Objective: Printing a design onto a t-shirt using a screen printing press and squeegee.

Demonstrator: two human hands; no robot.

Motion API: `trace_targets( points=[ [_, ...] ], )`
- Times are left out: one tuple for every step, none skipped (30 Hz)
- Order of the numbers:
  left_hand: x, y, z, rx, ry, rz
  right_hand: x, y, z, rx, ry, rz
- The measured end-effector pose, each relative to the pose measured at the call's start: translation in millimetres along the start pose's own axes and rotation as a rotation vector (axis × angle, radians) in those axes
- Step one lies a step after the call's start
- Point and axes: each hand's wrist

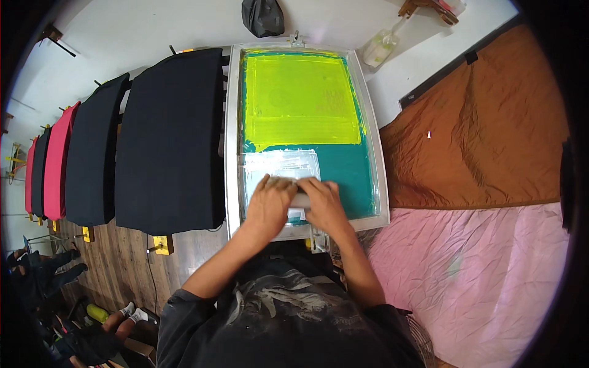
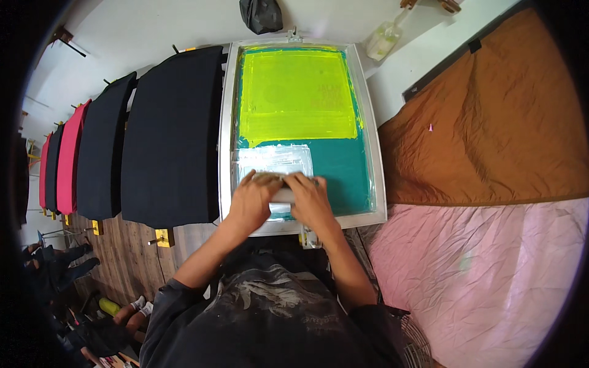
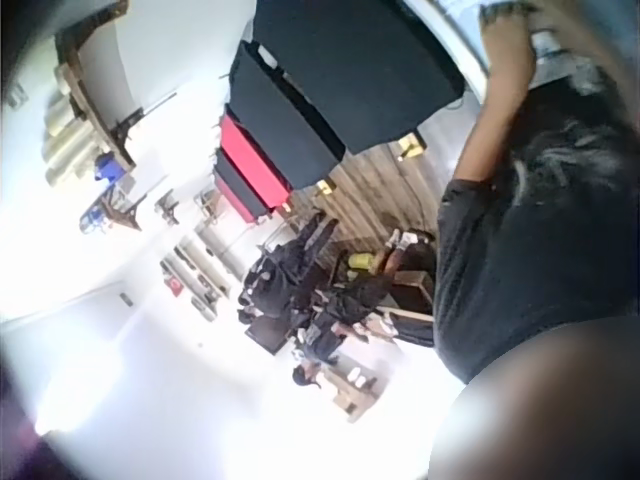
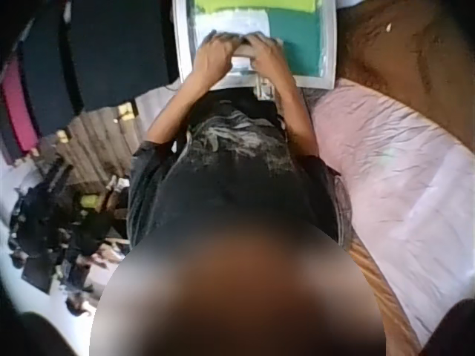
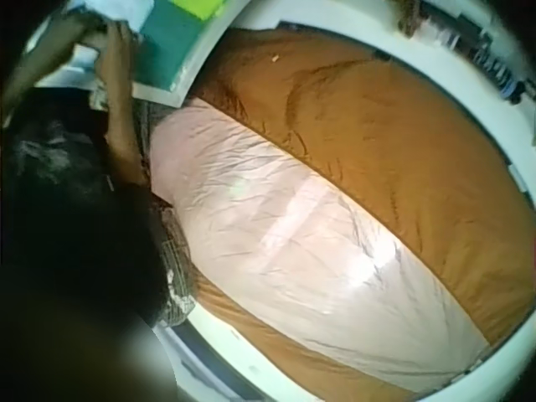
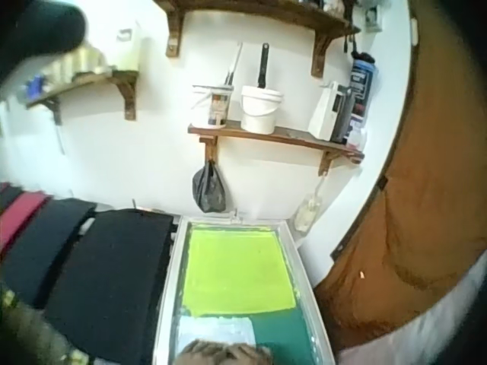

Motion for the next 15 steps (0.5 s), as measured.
trace_targets(
  points=[
    [-5, -6, 9, -0.01, 0.042, 0.029, -4, -14, -1, 0.006, 0.044, 0.058],
    [-3, -10, 22, -0.032, 0.077, 0.034, -6, -29, -1, 0.012, 0.087, 0.118],
    [-4, -16, 31, -0.098, 0.092, 0.072, -10, -46, 0, 0.031, 0.124, 0.209],
    [0, -18, 42, -0.119, 0.212, 0.001, -12, -62, 2, 0.046, 0.161, 0.301],
    [-2, -23, 47, -0.107, 0.235, -0.006, -10, -72, -3, 0.006, 0.2, 0.322],
    [-3, -28, 52, -0.156, 0.214, 0.066, -9, -80, -3, 0.005, 0.201, 0.322],
    [-5, -30, 55, -0.206, 0.192, 0.136, -8, -86, -1, 0.052, 0.223, 0.404],
    [-6, -30, 54, -0.219, 0.223, 0.154, -8, -89, 0, 0.099, 0.247, 0.484],
    [-2, -27, 56, -0.19, 0.214, 0.143, -6, -87, 1, 0.086, 0.25, 0.487],
    [5, -18, 60, -0.167, 0.203, 0.131, -1, -78, 3, 0.066, 0.238, 0.418],
    [16, -8, 61, -0.169, 0.174, 0.086, 3, -67, 5, 0.046, 0.225, 0.349],
    [16, 0, 51, -0.14, 0.191, 0.03, 3, -53, 8, 0.045, 0.2, 0.283],
    [21, 10, 46, -0.121, 0.217, 0.006, 5, -39, 9, 0.039, 0.191, 0.25],
    [23, 20, 40, -0.068, 0.227, -0.021, 8, -26, 11, 0.034, 0.181, 0.217],
    [25, 33, 31, -0.073, 0.221, -0.035, 7, -11, 18, 0.032, 0.19, 0.205]
  ],
)
Point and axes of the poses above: each hand's wrist, its own y-axis away from the middle knuckle, its own x-axis out of the palm, z = x × y, and after that the axes turned 2 degrees about -z, right-handed
